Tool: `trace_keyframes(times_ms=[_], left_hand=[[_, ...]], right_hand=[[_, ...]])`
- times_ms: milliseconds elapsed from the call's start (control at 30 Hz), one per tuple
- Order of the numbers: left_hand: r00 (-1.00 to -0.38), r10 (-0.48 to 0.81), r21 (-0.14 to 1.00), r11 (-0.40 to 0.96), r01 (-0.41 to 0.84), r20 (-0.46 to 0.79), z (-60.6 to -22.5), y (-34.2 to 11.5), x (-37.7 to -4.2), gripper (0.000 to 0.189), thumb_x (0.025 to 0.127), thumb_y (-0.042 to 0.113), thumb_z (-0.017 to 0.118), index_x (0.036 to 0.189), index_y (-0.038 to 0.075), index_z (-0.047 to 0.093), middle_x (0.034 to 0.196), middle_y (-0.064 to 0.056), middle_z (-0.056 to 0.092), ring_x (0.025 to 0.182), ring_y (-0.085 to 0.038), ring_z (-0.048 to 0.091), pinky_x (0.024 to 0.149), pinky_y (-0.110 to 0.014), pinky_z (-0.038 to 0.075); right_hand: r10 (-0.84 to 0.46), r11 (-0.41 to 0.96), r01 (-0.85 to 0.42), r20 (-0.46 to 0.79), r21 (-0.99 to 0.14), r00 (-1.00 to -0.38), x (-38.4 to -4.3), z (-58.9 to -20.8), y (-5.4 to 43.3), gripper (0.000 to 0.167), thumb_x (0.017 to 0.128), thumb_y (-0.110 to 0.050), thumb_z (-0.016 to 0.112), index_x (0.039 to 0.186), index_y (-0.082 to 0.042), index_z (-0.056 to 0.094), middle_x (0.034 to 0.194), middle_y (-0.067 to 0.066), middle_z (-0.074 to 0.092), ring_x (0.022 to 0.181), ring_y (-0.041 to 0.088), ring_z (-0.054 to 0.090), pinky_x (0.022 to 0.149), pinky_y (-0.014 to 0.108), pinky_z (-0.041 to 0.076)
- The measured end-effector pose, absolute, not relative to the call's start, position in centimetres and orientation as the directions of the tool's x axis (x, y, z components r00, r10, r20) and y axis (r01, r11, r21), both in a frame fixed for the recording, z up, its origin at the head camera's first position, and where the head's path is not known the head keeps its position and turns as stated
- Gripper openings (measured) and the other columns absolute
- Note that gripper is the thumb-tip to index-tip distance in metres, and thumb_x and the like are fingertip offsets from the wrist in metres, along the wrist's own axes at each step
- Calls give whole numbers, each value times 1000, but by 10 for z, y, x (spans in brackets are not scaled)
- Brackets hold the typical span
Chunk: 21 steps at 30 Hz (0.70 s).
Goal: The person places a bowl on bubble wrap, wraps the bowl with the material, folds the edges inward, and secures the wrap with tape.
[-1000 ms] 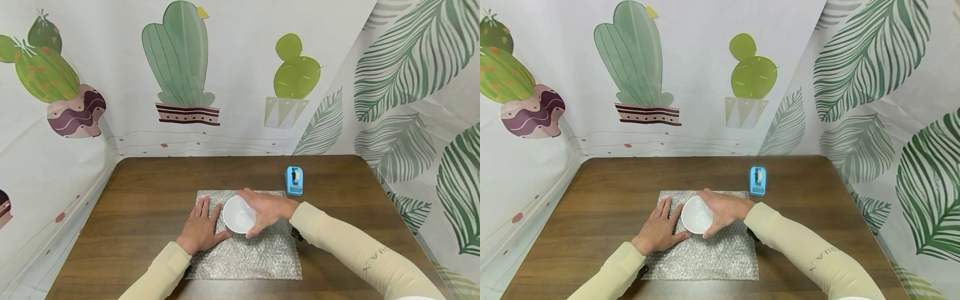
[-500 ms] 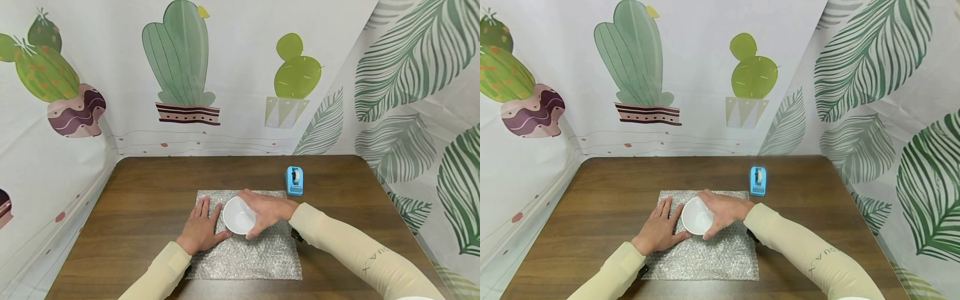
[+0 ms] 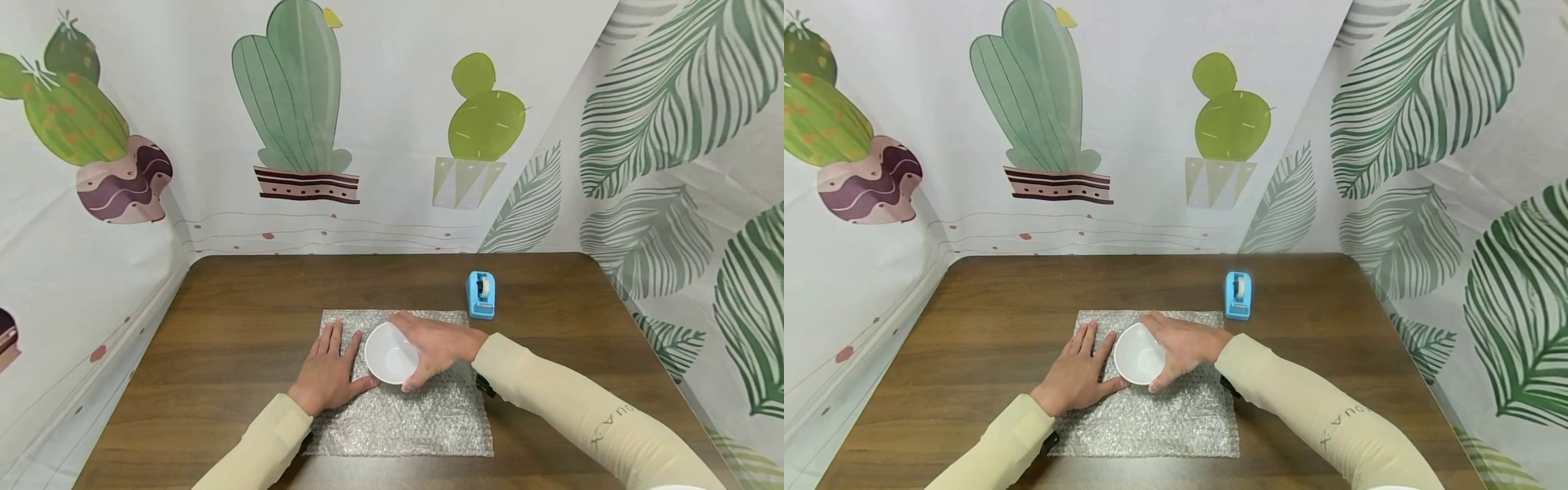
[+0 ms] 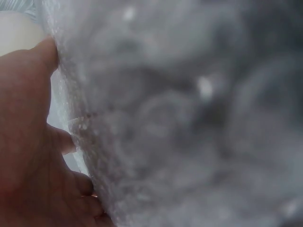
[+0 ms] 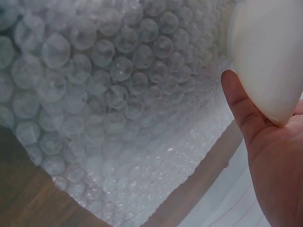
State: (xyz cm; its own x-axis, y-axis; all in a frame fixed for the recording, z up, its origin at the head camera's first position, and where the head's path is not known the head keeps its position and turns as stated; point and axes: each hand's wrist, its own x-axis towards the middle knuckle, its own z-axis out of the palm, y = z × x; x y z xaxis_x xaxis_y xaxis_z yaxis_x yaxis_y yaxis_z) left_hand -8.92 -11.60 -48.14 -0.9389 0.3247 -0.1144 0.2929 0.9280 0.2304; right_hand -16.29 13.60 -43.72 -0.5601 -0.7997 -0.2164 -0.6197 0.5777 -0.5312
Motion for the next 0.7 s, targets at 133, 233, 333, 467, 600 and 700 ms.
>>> trace_keyframes(times_ms=[133, 233, 333, 467, 600, 700], left_hand=[[-938, 327, 229, 928, 294, -118, -482, -116, -90, 94, 90, 66, 68, 158, 6, 43, 167, -35, 25, 158, -50, 25, 124, -60, 33], [-937, 329, 226, 928, 297, -120, -482, -116, -89, 94, 90, 66, 68, 158, 6, 43, 167, -35, 25, 158, -50, 25, 124, -60, 33], [-937, 329, 222, 928, 298, -120, -482, -116, -89, 94, 90, 66, 67, 158, 6, 43, 167, -35, 25, 157, -50, 25, 123, -60, 33], [-937, 328, 223, 929, 296, -123, -481, -116, -89, 94, 90, 67, 67, 158, 6, 43, 167, -35, 26, 157, -50, 25, 124, -60, 33], [-936, 327, 224, 929, 294, -128, -480, -116, -90, 95, 90, 67, 67, 159, 6, 42, 167, -34, 25, 158, -50, 25, 124, -60, 32], [-936, 325, 223, 930, 291, -133, -480, -116, -90, 96, 90, 68, 67, 159, 6, 42, 168, -34, 24, 158, -49, 24, 124, -60, 32]], right_hand=[[-804, 573, -630, -209, -525, -557, -163, -441, 136, 123, 66, -54, 93, 158, -3, 29, 142, 5, 49, 116, 14, 58, 98, 30, 53], [-801, 576, -622, -214, -531, -560, -162, -442, 137, 123, 67, -54, 93, 159, -4, 28, 143, 5, 48, 117, 13, 57, 99, 30, 53], [-799, 577, -617, -216, -535, -560, -162, -443, 138, 124, 68, -54, 92, 160, -4, 27, 146, 5, 48, 119, 14, 57, 101, 31, 52], [-802, 574, -622, -209, -533, -560, -161, -444, 139, 124, 67, -53, 93, 160, -4, 26, 147, 6, 47, 120, 15, 57, 101, 31, 53], [-808, 563, -632, -195, -533, -556, -160, -444, 139, 121, 67, -52, 93, 159, -8, 28, 144, 4, 48, 117, 14, 58, 99, 30, 53], [-810, 560, -632, -196, -536, -552, -160, -444, 139, 121, 66, -53, 94, 158, -10, 29, 143, 3, 48, 116, 12, 58, 98, 29, 53]])
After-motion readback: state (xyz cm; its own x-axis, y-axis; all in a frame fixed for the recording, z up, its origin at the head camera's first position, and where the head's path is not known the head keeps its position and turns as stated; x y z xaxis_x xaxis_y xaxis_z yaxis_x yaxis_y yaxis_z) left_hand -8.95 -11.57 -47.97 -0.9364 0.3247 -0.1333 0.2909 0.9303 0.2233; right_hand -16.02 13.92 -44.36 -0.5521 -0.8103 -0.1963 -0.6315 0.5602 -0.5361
